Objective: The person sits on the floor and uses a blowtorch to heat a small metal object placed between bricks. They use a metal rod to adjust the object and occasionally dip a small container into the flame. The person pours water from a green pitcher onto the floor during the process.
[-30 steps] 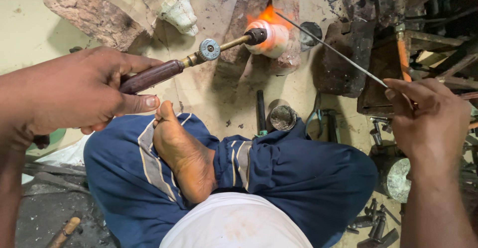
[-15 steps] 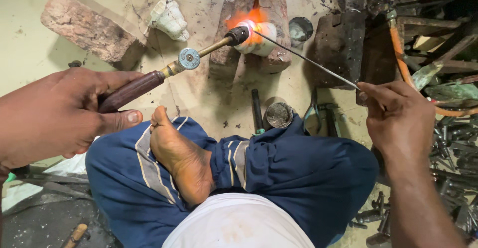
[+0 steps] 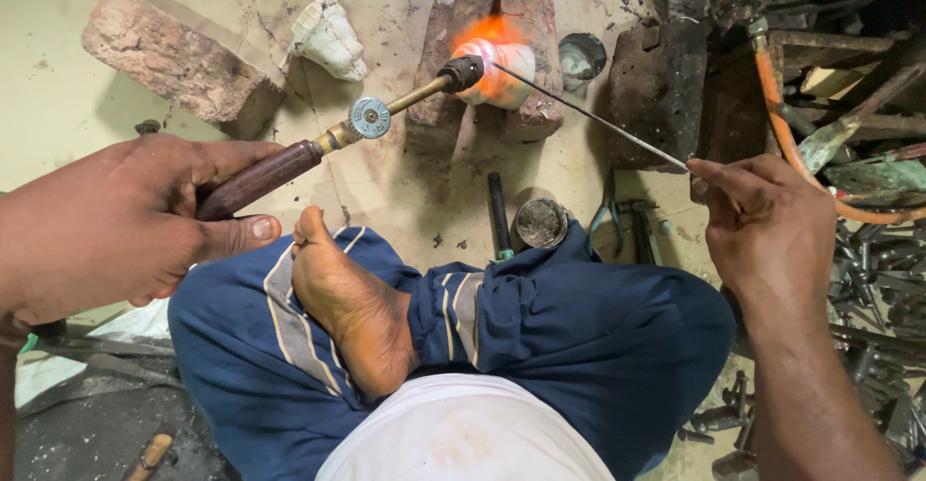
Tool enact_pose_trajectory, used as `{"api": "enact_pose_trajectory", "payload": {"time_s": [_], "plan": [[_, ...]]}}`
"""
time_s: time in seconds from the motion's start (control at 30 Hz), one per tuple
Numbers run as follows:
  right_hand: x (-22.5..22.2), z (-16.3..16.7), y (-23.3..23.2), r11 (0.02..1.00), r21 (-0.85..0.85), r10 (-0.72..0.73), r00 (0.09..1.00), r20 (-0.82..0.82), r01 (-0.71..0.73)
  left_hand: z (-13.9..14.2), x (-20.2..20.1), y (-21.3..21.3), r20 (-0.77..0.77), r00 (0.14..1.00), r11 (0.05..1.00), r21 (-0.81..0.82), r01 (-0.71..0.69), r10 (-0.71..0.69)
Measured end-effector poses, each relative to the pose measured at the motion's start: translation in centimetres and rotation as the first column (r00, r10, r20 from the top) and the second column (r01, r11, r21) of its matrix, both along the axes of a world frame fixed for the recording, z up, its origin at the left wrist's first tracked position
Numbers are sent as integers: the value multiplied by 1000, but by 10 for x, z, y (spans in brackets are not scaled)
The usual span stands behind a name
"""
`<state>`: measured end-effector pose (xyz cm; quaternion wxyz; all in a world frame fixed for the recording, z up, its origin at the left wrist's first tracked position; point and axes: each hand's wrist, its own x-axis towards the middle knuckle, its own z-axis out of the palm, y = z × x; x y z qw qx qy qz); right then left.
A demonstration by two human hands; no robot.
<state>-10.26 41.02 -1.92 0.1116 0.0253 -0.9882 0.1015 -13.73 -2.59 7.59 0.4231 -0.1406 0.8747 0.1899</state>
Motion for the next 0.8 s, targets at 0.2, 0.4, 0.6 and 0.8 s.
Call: {"api": "enact_pose_trajectory", "payload": {"time_s": [0.2, 0.4, 0.6, 0.8], "plan": [[-3, -4, -13, 1000, 18, -25, 999, 24, 24, 2, -3, -8, -3, 1000, 1000, -21, 13, -13], [2, 2, -15, 999, 9, -38, 999, 30, 37, -3, 0, -12, -14, 999, 998, -31, 47, -47], [-14, -5, -25, 991, 128, 25, 1000, -2, -24, -13, -15, -37, -44, 999, 1000, 1, -17, 17], [-38, 0, -43, 994, 94, 59, 997, -43, -55, -21, -31, -65, -241, 958, 987, 12, -158, 157]]}}
